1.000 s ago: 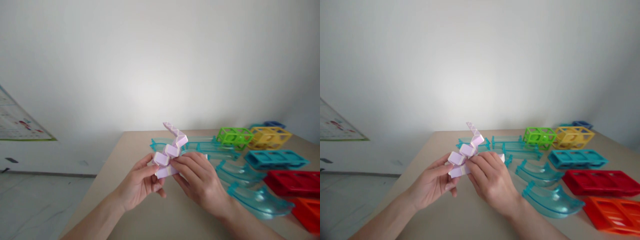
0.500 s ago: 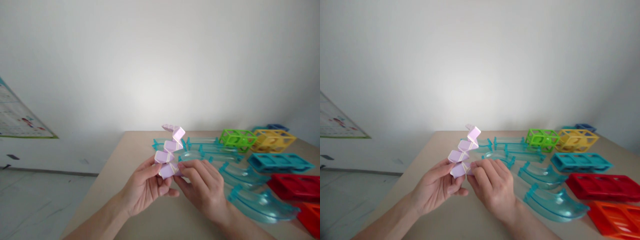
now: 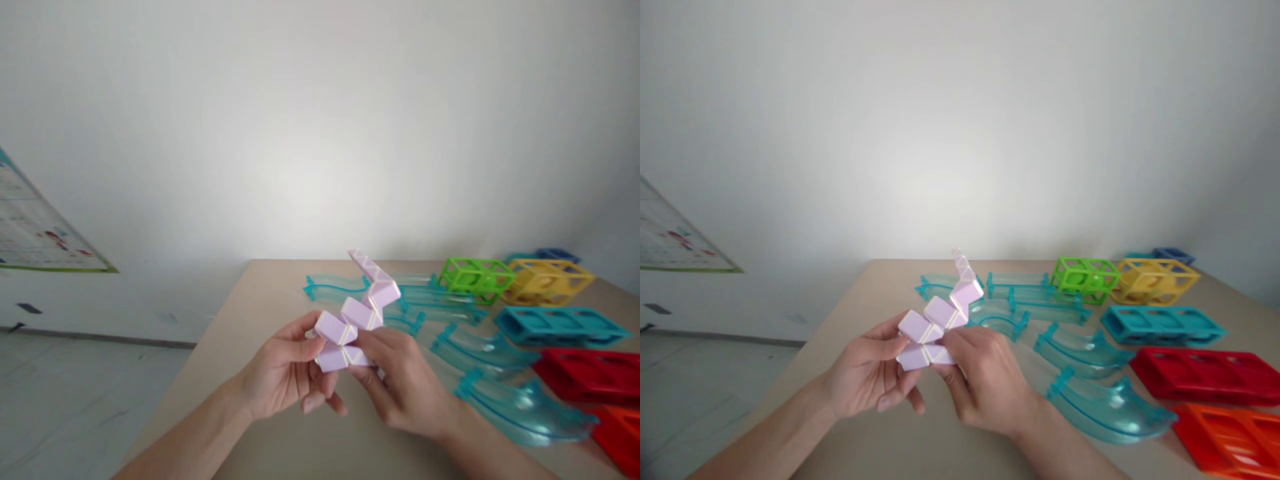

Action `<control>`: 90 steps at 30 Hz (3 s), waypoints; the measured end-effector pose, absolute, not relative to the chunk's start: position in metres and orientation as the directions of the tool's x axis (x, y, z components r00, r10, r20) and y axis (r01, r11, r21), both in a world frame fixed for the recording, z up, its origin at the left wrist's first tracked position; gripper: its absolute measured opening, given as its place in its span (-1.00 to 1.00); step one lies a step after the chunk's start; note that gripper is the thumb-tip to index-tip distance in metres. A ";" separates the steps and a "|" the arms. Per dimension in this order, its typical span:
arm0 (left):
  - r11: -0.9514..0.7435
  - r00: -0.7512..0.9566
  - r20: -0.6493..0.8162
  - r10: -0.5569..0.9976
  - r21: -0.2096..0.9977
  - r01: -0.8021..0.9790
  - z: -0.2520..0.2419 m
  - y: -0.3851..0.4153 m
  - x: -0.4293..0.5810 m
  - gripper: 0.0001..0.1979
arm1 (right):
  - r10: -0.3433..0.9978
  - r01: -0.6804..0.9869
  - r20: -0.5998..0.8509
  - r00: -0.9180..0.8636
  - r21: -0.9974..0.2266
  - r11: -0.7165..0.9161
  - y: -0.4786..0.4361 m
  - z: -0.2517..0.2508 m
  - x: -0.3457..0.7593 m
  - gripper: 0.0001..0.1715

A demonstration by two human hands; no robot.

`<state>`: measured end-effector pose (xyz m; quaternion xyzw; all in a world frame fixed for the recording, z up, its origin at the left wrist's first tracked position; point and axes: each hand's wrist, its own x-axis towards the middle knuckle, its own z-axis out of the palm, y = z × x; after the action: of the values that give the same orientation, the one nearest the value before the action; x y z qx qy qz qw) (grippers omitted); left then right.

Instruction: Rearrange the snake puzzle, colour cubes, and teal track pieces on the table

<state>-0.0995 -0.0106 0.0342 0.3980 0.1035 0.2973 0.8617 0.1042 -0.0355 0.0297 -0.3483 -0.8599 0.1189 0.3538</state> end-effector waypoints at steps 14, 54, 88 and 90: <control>0.518 0.802 0.040 0.595 0.745 -0.421 0.034 -0.010 -0.102 -0.71 | 0.531 0.664 0.745 -0.403 -0.162 0.730 -0.033 0.021 0.100 -0.86; -0.167 0.130 0.142 0.981 0.963 0.213 0.014 -0.004 -0.086 -0.66 | 0.870 0.682 0.485 -0.088 -0.608 0.407 -0.039 0.014 0.086 -0.71; -0.091 0.199 0.173 0.965 0.926 -0.367 0.008 -0.005 -0.079 -0.56 | 0.787 0.503 0.611 -0.079 -0.658 0.561 -0.054 0.020 0.075 -0.72; -0.067 0.258 0.186 0.948 0.910 -0.408 0.009 -0.003 -0.080 -0.57 | 0.758 0.524 0.649 -0.057 -0.627 0.576 -0.053 0.016 0.076 -0.71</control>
<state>-0.0804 -0.0033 0.0087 0.4889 0.2761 0.5428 0.6246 0.0765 -0.0526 0.0164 -0.4464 -0.7182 0.1123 0.5219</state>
